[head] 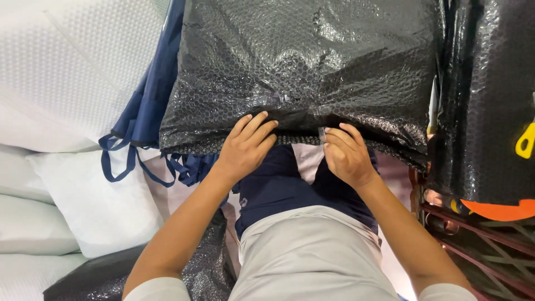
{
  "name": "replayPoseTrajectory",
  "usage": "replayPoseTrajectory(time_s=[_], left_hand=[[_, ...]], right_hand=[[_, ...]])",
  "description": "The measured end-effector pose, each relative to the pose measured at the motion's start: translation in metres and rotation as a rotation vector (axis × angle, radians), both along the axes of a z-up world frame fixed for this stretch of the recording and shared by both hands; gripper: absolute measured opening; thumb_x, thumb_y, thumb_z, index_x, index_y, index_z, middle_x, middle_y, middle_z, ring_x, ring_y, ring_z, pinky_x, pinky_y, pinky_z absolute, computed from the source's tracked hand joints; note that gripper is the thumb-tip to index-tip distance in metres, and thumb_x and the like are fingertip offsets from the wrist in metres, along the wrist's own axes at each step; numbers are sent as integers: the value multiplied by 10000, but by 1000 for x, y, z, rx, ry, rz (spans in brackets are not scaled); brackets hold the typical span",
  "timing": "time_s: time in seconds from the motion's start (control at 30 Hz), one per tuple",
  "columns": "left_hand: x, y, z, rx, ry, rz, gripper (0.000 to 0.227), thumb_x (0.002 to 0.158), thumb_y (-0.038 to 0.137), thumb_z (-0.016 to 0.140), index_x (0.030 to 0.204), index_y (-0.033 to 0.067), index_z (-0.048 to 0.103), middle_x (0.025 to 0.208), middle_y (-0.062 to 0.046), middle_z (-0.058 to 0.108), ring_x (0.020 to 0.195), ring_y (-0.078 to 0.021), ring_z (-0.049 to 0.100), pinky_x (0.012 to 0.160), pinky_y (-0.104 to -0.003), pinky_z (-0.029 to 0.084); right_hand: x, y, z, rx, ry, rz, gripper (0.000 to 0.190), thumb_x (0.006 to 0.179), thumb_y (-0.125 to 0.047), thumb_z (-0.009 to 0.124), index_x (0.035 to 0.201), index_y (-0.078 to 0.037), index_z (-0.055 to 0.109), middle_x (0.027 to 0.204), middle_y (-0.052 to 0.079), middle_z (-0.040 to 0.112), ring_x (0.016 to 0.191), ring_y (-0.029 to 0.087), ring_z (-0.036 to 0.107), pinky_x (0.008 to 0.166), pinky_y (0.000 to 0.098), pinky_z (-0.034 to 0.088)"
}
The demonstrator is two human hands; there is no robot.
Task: Wrapping a pillow in black bubble wrap and securing it with clear tape cut by scissors.
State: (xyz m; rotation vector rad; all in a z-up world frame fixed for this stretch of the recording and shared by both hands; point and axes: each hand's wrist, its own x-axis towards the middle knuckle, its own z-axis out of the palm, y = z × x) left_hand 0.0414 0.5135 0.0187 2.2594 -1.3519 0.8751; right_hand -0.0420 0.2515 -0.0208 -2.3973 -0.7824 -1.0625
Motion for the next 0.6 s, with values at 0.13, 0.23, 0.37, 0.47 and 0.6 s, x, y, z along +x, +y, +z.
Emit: replayPoseTrajectory(time_s=[0.13,0.23,0.37,0.47,0.6], left_hand=[[7,-5,6,-12,47,-49,154,1022,133,578,917,97,685,1061,-80,717,1135,-305,666,1024,-456,493],[11,-7,1,17,51,-57,153,1028,157,570,932,99,674,1043,-85,711,1143,-312,660,1039,-461,484],[13,-9,10,41,77,-68,106,1000,132,605,932,94,677,1007,-87,717,1116,-305,665,1034,-476,478],[16,-11,10,58,67,-67,104,1005,142,605,961,101,691,962,-75,713,1079,-291,670,1011,-463,485],[18,-13,9,63,81,-49,116,1013,153,589,1014,104,694,949,-69,705,1050,-282,665,977,-446,490]], right_hand=[[4,2,3,-36,-16,-33,224,940,35,677,1052,-57,506,979,132,709,993,325,730,992,554,531],[9,3,-2,-51,-25,-6,190,954,-7,681,1057,-61,531,982,124,711,1016,319,732,1006,543,530],[19,5,6,-74,-46,11,195,945,-1,683,1047,-78,535,981,106,711,1031,306,735,1019,531,539],[29,4,14,-16,-59,54,137,946,29,646,999,-37,538,938,139,689,982,335,740,991,548,565],[37,5,13,10,-54,43,141,929,57,645,969,-13,529,907,160,666,922,350,737,968,547,578]])
